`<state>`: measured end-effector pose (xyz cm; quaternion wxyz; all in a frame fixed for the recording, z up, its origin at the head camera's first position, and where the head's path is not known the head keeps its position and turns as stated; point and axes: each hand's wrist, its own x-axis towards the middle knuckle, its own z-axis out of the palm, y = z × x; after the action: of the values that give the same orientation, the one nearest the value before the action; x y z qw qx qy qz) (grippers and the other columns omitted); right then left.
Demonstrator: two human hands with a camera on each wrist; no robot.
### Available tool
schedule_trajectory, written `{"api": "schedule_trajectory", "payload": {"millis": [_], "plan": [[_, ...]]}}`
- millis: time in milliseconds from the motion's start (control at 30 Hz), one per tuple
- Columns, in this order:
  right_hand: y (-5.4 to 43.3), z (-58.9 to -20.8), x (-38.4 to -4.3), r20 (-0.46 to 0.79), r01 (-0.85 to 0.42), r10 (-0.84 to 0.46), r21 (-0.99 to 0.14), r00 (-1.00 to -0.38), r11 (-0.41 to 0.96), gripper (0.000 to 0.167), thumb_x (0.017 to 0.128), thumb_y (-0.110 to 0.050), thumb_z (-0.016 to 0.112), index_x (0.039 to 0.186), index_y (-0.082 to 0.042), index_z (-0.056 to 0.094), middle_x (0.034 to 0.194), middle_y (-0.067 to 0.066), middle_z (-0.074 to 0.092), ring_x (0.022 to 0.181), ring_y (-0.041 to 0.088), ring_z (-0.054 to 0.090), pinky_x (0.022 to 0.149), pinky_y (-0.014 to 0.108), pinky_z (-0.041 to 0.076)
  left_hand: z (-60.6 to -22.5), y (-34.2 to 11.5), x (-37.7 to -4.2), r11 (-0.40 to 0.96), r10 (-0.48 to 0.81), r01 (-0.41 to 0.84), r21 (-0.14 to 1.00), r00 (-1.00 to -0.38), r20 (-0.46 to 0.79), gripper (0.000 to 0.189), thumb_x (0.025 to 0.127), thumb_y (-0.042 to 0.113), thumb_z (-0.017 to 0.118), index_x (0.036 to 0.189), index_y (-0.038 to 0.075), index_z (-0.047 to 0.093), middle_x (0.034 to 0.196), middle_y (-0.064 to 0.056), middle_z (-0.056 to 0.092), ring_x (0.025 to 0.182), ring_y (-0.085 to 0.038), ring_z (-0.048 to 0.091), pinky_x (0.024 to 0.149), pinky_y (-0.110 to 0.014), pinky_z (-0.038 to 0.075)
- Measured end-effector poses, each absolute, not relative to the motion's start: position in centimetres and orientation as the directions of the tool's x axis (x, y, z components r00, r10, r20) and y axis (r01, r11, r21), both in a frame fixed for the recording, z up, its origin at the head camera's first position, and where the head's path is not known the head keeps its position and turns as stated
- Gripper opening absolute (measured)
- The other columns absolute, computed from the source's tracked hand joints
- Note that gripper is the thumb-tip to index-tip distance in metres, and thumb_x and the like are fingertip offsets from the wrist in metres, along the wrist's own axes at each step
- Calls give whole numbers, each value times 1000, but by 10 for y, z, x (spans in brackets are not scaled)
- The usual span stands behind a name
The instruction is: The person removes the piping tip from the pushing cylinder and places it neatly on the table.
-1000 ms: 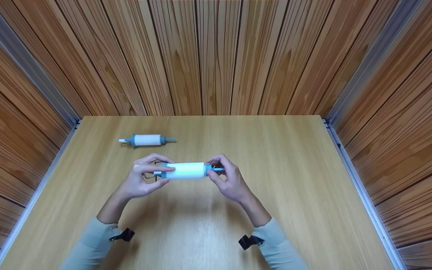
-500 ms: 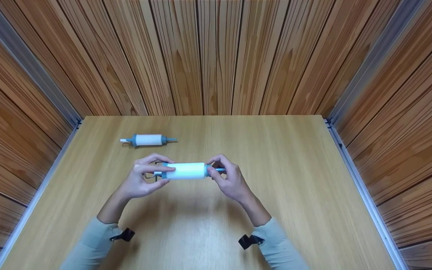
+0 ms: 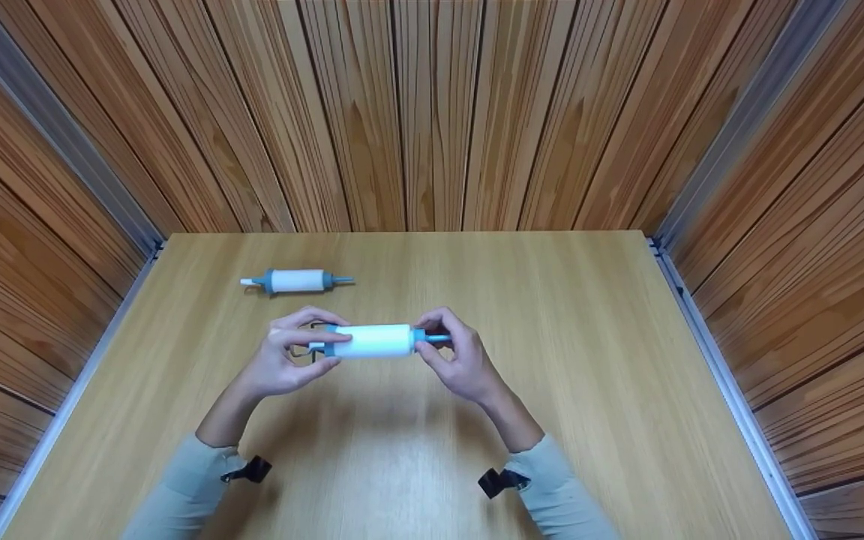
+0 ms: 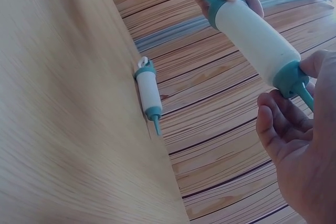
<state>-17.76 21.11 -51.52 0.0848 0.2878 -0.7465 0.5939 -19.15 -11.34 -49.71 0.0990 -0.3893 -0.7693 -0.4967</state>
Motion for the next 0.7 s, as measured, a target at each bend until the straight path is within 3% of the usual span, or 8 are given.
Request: {"api": "schedule_trajectory", "payload": {"millis": [167, 433, 700], "plan": [[211, -514, -178, 463, -527, -326, -838, -824, 140, 31, 103, 12, 63, 133, 12, 55, 120, 0, 69, 101, 6, 72, 85, 22, 65, -497, -113, -191, 208, 495, 703, 680, -675, 547, 33, 92, 3, 89, 124, 12, 87, 135, -16, 77, 131, -39, 71, 104, -40, 64], [211, -511, -178, 400, -465, -303, -867, -865, 182, 22, 110, 6, 57, 131, 12, 58, 107, 4, 70, 85, 5, 72, 75, 24, 64, -496, -112, -191, 208, 490, 707, 676, -673, 554, 30, 93, 6, 89, 122, 13, 88, 135, -15, 78, 129, -38, 72, 100, -38, 65], [212, -512, -176, 395, -463, -320, -870, -861, 173, 20, 109, 7, 59, 128, 11, 59, 114, -2, 69, 92, 9, 73, 80, 24, 65, -498, -113, -190, 211, 489, 689, 694, -689, 535, 31, 93, 7, 88, 124, 14, 88, 136, -14, 78, 129, -36, 72, 100, -35, 65]]}}
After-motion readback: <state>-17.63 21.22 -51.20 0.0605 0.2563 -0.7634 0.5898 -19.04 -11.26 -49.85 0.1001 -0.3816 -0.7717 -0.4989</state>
